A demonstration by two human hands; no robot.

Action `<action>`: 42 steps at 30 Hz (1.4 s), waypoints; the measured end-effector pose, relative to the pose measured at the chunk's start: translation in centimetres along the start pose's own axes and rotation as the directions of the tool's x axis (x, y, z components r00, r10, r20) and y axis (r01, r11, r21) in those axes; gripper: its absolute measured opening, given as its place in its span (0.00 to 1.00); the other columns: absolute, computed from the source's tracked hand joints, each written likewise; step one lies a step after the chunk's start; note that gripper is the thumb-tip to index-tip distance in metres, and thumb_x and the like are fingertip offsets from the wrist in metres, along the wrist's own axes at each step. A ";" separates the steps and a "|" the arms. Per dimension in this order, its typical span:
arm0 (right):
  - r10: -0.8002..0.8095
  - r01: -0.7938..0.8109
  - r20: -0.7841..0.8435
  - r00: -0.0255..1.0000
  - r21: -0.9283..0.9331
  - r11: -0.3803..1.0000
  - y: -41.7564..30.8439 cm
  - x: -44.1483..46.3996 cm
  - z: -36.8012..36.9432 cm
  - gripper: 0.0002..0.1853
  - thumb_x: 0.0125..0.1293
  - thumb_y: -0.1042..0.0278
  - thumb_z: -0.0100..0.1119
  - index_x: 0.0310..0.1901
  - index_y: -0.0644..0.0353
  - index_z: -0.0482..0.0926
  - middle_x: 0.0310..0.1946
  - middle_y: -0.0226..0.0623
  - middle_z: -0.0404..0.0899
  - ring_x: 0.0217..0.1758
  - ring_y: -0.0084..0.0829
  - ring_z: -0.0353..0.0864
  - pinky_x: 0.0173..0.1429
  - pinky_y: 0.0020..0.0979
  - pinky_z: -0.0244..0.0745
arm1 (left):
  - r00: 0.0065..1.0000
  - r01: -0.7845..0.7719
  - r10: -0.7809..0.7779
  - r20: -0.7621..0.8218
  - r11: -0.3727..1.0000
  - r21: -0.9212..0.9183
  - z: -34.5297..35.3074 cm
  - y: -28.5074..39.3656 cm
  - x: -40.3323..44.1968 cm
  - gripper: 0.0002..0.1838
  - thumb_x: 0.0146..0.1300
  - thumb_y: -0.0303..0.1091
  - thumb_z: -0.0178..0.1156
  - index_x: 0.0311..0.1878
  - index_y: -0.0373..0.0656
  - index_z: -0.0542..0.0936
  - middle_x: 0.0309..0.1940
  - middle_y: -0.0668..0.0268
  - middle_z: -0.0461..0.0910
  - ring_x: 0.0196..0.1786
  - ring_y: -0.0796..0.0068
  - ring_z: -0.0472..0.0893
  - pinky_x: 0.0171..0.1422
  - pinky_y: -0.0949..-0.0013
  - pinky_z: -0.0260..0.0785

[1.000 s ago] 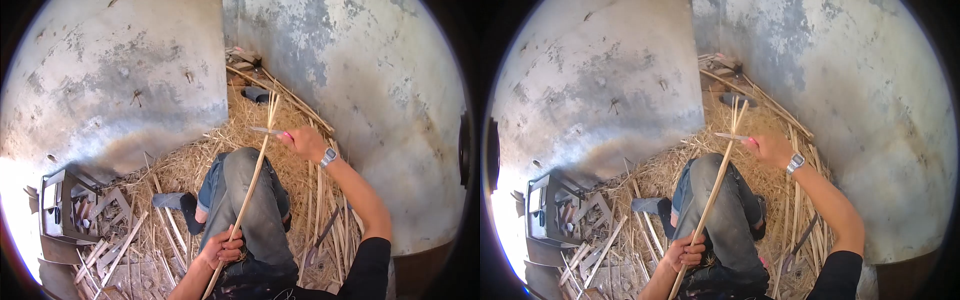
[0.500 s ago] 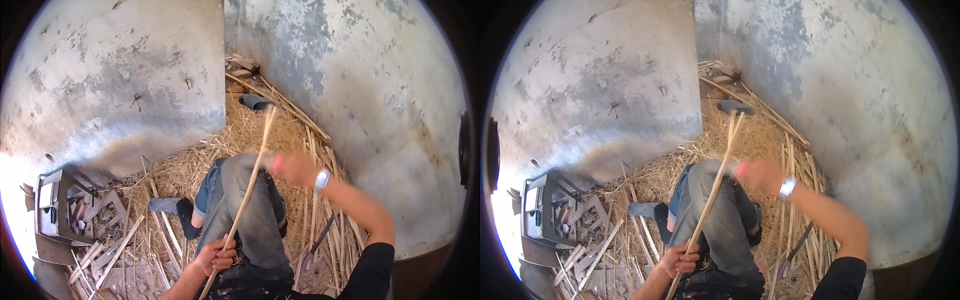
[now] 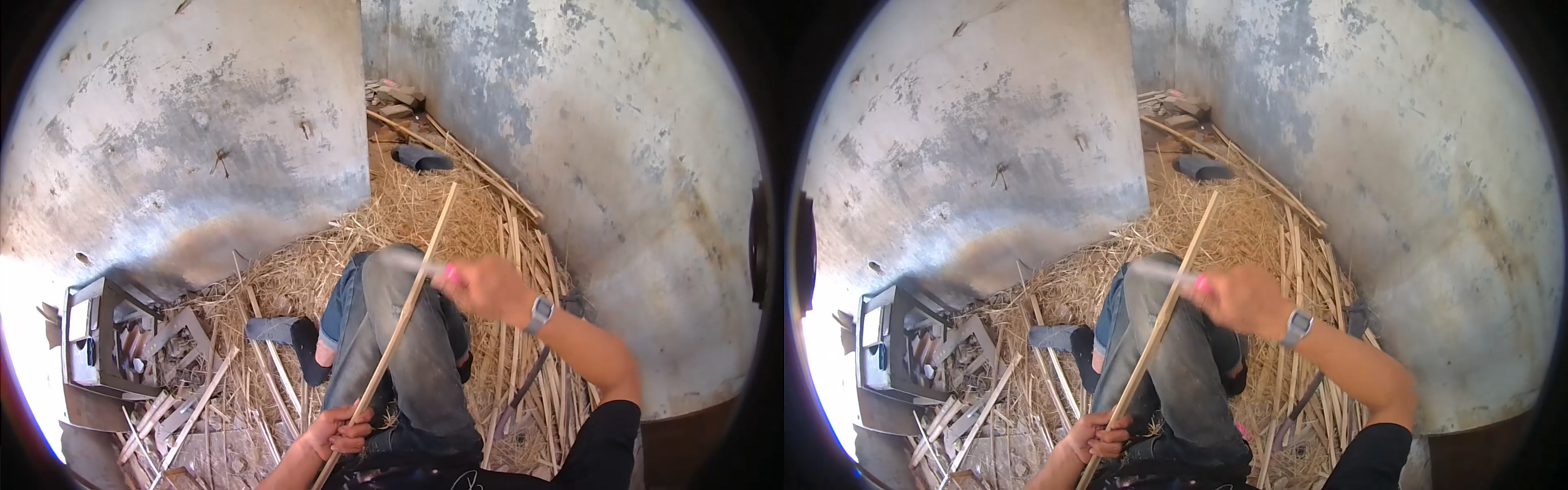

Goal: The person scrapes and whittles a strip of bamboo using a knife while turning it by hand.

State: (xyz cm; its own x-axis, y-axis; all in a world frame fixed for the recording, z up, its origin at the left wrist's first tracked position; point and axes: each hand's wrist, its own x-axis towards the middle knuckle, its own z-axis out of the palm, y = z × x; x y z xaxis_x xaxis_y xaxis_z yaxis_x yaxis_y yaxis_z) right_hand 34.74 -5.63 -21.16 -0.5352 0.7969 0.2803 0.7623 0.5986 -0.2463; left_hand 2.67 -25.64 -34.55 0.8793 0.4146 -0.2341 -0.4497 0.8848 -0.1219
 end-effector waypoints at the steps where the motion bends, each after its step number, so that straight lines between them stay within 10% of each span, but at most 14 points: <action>1: 0.002 -0.002 -0.002 1.000 -0.001 1.000 -0.7 -1.1 1.0 0.30 0.78 0.39 0.54 0.28 0.59 0.81 0.14 0.44 0.75 0.16 0.48 0.77 0.24 0.45 0.71 | 1.000 0.015 -0.015 -0.007 1.000 -0.010 0.0 0.1 0.0 0.20 0.85 0.51 0.42 0.38 0.48 0.67 0.18 0.77 0.58 0.13 0.87 0.54 0.14 0.78 0.47; 4: -0.085 0.097 0.138 0.987 -0.079 0.992 1.2 -1.6 2.7 0.31 0.78 0.38 0.53 0.28 0.58 0.81 0.13 0.43 0.74 0.15 0.47 0.76 0.23 0.45 0.71 | 0.995 0.088 -0.084 0.054 0.993 -0.078 -1.6 0.2 -0.5 0.19 0.85 0.50 0.43 0.37 0.48 0.66 0.18 0.77 0.58 0.12 0.88 0.54 0.14 0.78 0.46; 7: 0.279 -0.286 0.103 0.955 0.063 0.956 6.7 0.7 2.1 0.31 0.78 0.35 0.51 0.27 0.56 0.80 0.12 0.43 0.73 0.16 0.45 0.78 0.23 0.46 0.72 | 0.993 0.100 -0.093 0.066 0.989 -0.110 -2.2 -0.4 -1.3 0.18 0.84 0.49 0.45 0.37 0.48 0.66 0.17 0.77 0.58 0.12 0.88 0.55 0.15 0.78 0.46; 12: -0.098 0.118 0.224 0.970 -0.075 0.990 -0.8 -1.7 4.1 0.33 0.80 0.37 0.46 0.27 0.57 0.82 0.13 0.45 0.74 0.19 0.47 0.81 0.25 0.47 0.74 | 0.992 0.099 -0.083 0.094 0.979 -0.177 -2.4 -0.9 -1.1 0.18 0.84 0.47 0.46 0.36 0.48 0.66 0.18 0.77 0.59 0.12 0.88 0.55 0.15 0.78 0.46; 17: 0.192 -0.194 0.044 0.980 0.044 0.980 7.1 3.4 3.7 0.32 0.78 0.36 0.49 0.28 0.55 0.84 0.12 0.46 0.74 0.16 0.48 0.78 0.24 0.48 0.73 | 0.978 0.142 -0.104 0.180 0.968 -0.209 -2.1 -1.1 -0.9 0.17 0.84 0.44 0.46 0.35 0.48 0.66 0.17 0.76 0.59 0.12 0.88 0.55 0.15 0.78 0.45; 21: -0.098 0.134 0.296 0.950 -0.104 0.986 -0.8 0.5 3.1 0.30 0.81 0.41 0.46 0.31 0.57 0.85 0.16 0.47 0.76 0.20 0.47 0.81 0.28 0.48 0.76 | 0.976 0.168 -0.130 0.177 0.961 -0.220 -2.1 -0.7 -0.7 0.17 0.83 0.42 0.46 0.34 0.48 0.66 0.17 0.76 0.59 0.12 0.88 0.55 0.14 0.78 0.45; 23: -0.040 0.041 -0.082 0.996 0.006 0.999 6.6 2.6 4.5 0.30 0.81 0.41 0.46 0.32 0.58 0.85 0.18 0.48 0.77 0.26 0.50 0.83 0.32 0.50 0.77 | 0.979 0.171 -0.135 0.151 0.952 -0.253 -2.1 -1.1 -1.5 0.17 0.83 0.42 0.46 0.34 0.48 0.66 0.17 0.76 0.59 0.12 0.88 0.55 0.14 0.78 0.45; 24: 0.252 -0.235 0.108 0.962 -0.151 0.960 8.5 4.9 0.0 0.30 0.81 0.43 0.47 0.31 0.60 0.85 0.23 0.50 0.81 0.28 0.53 0.83 0.36 0.49 0.78 | 0.981 0.165 -0.138 0.133 0.963 -0.212 -2.0 -1.2 -1.8 0.17 0.83 0.43 0.47 0.34 0.48 0.66 0.16 0.76 0.58 0.12 0.87 0.55 0.14 0.78 0.45; 26: 0.409 -0.424 -0.180 0.894 -0.049 0.904 17.5 6.1 -0.3 0.31 0.81 0.43 0.47 0.31 0.61 0.85 0.24 0.51 0.82 0.25 0.51 0.80 0.35 0.49 0.75 | 0.983 0.148 -0.129 0.134 0.978 -0.145 -2.4 -0.9 -1.7 0.17 0.83 0.43 0.47 0.34 0.48 0.66 0.16 0.76 0.57 0.12 0.87 0.55 0.14 0.78 0.46; 33: 0.239 -0.234 -0.075 0.968 0.064 0.970 6.6 4.5 -1.3 0.32 0.78 0.36 0.50 0.32 0.59 0.87 0.20 0.49 0.81 0.21 0.51 0.78 0.32 0.48 0.75 | 0.998 0.067 -0.066 0.014 0.991 -0.117 -1.5 -1.8 -1.6 0.24 0.84 0.56 0.44 0.36 0.48 0.66 0.17 0.75 0.58 0.15 0.86 0.57 0.15 0.78 0.47; 35: 0.122 -0.125 0.075 0.990 0.035 0.992 2.5 2.7 0.1 0.29 0.76 0.38 0.55 0.31 0.57 0.87 0.17 0.47 0.78 0.20 0.50 0.79 0.30 0.47 0.74 | 0.887 -0.084 0.279 -0.367 0.881 0.465 1.0 -2.3 -1.1 0.27 0.83 0.61 0.44 0.37 0.46 0.68 0.18 0.76 0.58 0.15 0.85 0.57 0.16 0.76 0.49; 42: 0.134 -0.124 0.172 0.976 -0.066 0.990 -0.1 -1.4 2.7 0.29 0.76 0.36 0.52 0.33 0.54 0.87 0.18 0.46 0.80 0.22 0.51 0.83 0.28 0.50 0.76 | 0.693 0.038 0.542 -0.476 0.631 0.775 2.6 -3.6 -0.5 0.29 0.83 0.62 0.41 0.37 0.44 0.70 0.18 0.74 0.60 0.16 0.82 0.58 0.18 0.73 0.50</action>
State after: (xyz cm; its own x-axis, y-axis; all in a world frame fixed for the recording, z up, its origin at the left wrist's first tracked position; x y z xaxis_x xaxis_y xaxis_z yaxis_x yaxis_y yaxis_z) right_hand 34.46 -6.55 -24.00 -0.4828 0.8720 0.0814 0.8453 0.4883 -0.2170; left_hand 4.25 -28.43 -31.46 0.2908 0.6658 -0.6872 -0.1292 0.7390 0.6612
